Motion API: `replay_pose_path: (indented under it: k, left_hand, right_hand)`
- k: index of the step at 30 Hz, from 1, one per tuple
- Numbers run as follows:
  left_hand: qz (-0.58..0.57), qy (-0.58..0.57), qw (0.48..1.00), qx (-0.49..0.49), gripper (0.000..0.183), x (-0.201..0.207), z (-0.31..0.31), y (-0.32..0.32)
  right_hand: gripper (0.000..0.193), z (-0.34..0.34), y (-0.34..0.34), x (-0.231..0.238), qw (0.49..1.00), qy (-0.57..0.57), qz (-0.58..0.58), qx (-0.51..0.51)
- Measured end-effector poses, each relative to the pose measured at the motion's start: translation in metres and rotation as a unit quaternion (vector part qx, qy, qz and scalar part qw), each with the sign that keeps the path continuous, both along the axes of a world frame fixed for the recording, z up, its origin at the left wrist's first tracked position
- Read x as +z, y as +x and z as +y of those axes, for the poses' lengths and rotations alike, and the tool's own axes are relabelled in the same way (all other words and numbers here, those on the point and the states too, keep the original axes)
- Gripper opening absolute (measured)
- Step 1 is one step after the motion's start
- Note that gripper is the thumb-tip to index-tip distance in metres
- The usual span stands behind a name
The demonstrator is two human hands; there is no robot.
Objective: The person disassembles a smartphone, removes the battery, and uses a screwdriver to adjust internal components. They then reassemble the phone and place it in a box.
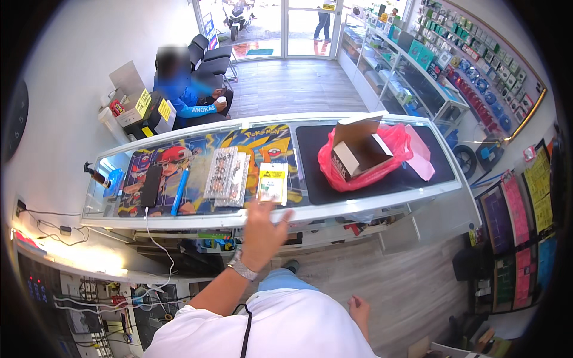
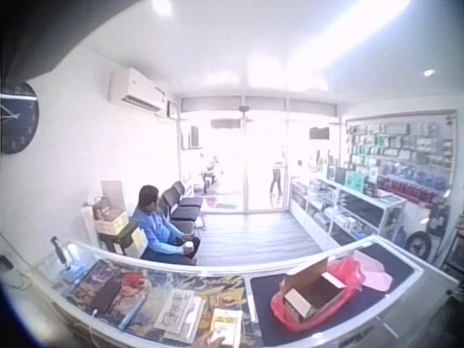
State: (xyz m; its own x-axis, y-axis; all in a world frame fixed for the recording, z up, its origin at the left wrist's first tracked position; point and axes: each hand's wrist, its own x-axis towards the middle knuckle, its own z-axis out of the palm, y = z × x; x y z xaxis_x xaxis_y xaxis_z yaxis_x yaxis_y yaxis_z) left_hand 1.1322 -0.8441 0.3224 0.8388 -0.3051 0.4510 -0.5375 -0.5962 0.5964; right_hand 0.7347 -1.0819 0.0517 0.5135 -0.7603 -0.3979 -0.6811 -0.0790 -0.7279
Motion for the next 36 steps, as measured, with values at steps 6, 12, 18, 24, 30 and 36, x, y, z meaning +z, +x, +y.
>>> replay_pose_path:
  k: [6, 12, 18, 24, 30, 36]
  left_hand:
    - [0.071, 0.196, 0.947, 0.245, 0.109, -0.023, 0.067, 0.126]
    - [0.080, 0.174, 0.953, 0.234, 0.089, -0.029, 0.067, 0.135]
    - [0.158, -0.099, 0.942, 0.280, 0.040, -0.014, 0.074, 0.140]
    - [0.127, 0.065, 0.959, 0.247, 0.050, -0.019, 0.084, 0.131]
    - [0.093, 0.084, 0.987, 0.099, 0.118, 0.010, 0.020, 0.098]
    - [0.079, -0.009, 0.996, -0.036, 0.110, 0.011, -0.076, 0.082]
  right_hand:
    - [0.031, -0.026, 0.078, 0.017, 1.000, -0.016, -0.011, 0.004]
    - [0.032, -0.042, 0.132, 0.020, 0.999, 0.012, -0.032, 0.037]
    - [0.029, -0.064, 0.162, 0.018, 0.993, -0.013, -0.032, 0.110]
    - [0.022, -0.072, 0.233, 0.127, 0.980, -0.020, -0.080, 0.182]
    - [0.018, -0.102, 0.316, 0.316, 0.887, -0.136, -0.359, 0.255]
    - [0.058, -0.099, 0.400, 0.357, 0.831, -0.354, -0.259, 0.342]
